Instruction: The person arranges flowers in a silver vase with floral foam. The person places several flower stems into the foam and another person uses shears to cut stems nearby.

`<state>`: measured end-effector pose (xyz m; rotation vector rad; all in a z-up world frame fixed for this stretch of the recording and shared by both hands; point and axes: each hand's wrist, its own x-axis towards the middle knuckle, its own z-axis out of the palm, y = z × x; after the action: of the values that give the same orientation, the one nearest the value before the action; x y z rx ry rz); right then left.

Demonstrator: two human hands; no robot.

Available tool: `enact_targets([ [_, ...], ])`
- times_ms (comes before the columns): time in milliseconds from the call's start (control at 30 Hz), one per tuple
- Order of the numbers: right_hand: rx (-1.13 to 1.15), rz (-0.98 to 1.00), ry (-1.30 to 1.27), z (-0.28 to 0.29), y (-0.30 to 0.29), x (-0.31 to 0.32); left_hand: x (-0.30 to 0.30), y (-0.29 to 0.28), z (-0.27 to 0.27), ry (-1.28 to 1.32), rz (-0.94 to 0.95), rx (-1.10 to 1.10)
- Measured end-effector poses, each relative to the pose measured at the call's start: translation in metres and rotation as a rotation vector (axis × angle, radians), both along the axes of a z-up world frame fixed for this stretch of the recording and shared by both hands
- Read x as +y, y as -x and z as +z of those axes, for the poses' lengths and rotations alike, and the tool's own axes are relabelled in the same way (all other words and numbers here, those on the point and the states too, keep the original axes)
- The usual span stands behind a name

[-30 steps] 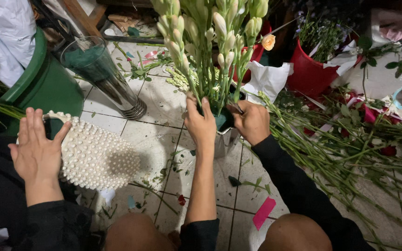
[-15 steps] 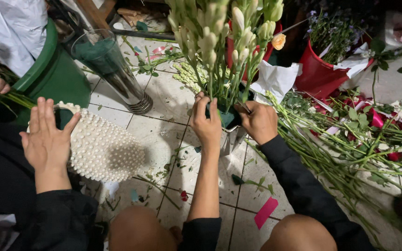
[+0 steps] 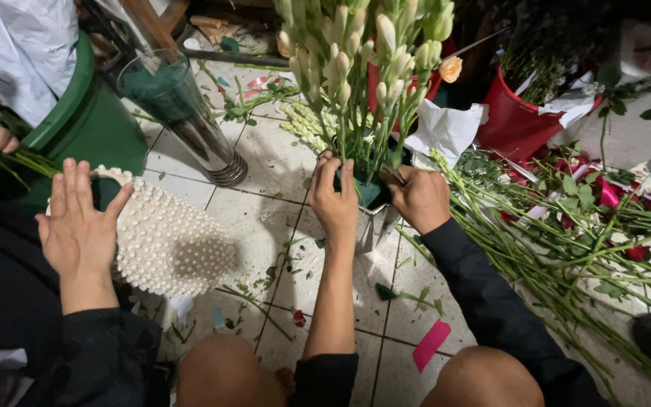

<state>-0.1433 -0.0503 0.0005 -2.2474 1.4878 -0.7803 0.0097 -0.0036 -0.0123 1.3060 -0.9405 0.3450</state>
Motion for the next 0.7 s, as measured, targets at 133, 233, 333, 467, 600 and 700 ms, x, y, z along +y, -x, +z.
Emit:
enact_targets([
  [133,0.013,0.011,-0.001,0.001,0.0,0.0,0.0,-0.001,-0.004,-0.024,0.0,0.008],
  [233,0.018,0.001,-0.006,0.011,-0.004,0.007,-0.001,0.0,-0.003,-0.021,0.014,0.0],
  [333,0.022,0.01,0.005,0.001,-0.003,-0.001,0.0,0.001,-0.002,-0.017,0.013,0.002],
  [467,0.055,0.04,0.078,-0.015,-0.004,-0.011,-0.001,-0.003,-0.011,-0.025,0.023,-0.004],
  [600,-0.218,0.192,0.153,-0.007,0.018,0.013,0.004,-0.005,-0.01,0.004,-0.012,0.012],
  [700,-0.543,0.238,0.311,-0.07,0.079,0.007,0.013,-0.01,-0.018,0.014,-0.021,0.04],
])
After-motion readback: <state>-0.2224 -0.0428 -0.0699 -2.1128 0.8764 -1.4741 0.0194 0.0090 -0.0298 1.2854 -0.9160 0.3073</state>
